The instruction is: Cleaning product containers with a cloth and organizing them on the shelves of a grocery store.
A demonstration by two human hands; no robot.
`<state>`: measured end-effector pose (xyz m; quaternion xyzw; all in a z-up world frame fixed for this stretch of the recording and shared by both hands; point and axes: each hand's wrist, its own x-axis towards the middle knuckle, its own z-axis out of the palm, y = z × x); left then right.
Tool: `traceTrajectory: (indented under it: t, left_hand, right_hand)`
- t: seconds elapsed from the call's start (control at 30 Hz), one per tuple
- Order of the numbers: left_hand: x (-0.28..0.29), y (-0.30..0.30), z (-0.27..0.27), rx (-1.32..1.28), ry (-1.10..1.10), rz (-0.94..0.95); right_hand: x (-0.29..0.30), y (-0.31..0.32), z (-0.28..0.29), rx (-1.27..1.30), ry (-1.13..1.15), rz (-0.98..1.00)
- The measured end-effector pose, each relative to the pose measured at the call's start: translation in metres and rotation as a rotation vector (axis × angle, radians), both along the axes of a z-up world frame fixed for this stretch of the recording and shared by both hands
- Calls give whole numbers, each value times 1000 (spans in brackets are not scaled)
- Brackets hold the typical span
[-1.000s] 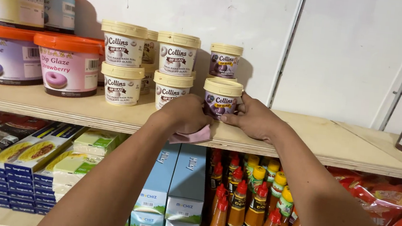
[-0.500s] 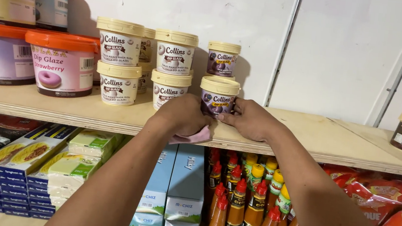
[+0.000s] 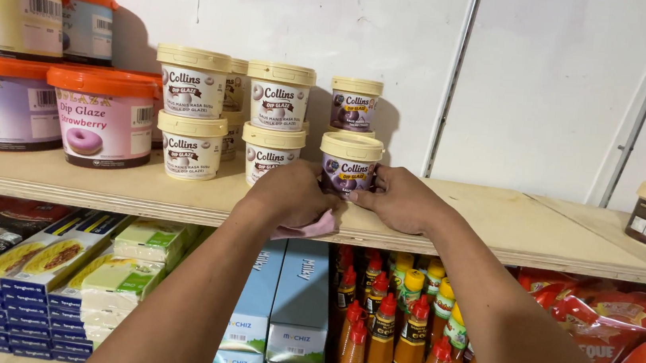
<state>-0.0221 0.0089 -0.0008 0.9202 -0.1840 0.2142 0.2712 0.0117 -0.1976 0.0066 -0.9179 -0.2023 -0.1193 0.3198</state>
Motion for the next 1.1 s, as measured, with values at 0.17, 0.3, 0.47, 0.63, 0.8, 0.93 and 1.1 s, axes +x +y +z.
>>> traceTrajectory:
  t: [0.17,0.3,0.47,0.63,0.8,0.93,1.1]
  left_hand:
    - [-1,0,-1,-9,9,-8]
    - [3,0,-3,-27,-5,-15]
    - [5,1,-3,-22,-2,-27]
    - [10,1,-5,-36,7,-66]
    - [-5,-1,0,-27,15,4]
    - [-6,0,-10,-27,-97,164]
    - [-46,-21,-7,-90,-310,219]
  right_hand:
    - [12,-4,-5,33,2,42]
    - [7,-3,-4,5,-35,36]
    - [3,-3,-2,-3,-46,5]
    - [-5,-1,1,-30,-46,-38]
    - [-5,-3,1,-47,-97,-53]
    - [2,-13,0,-135,-106,-215]
    - [-26,-46,3,-405,-85,-375]
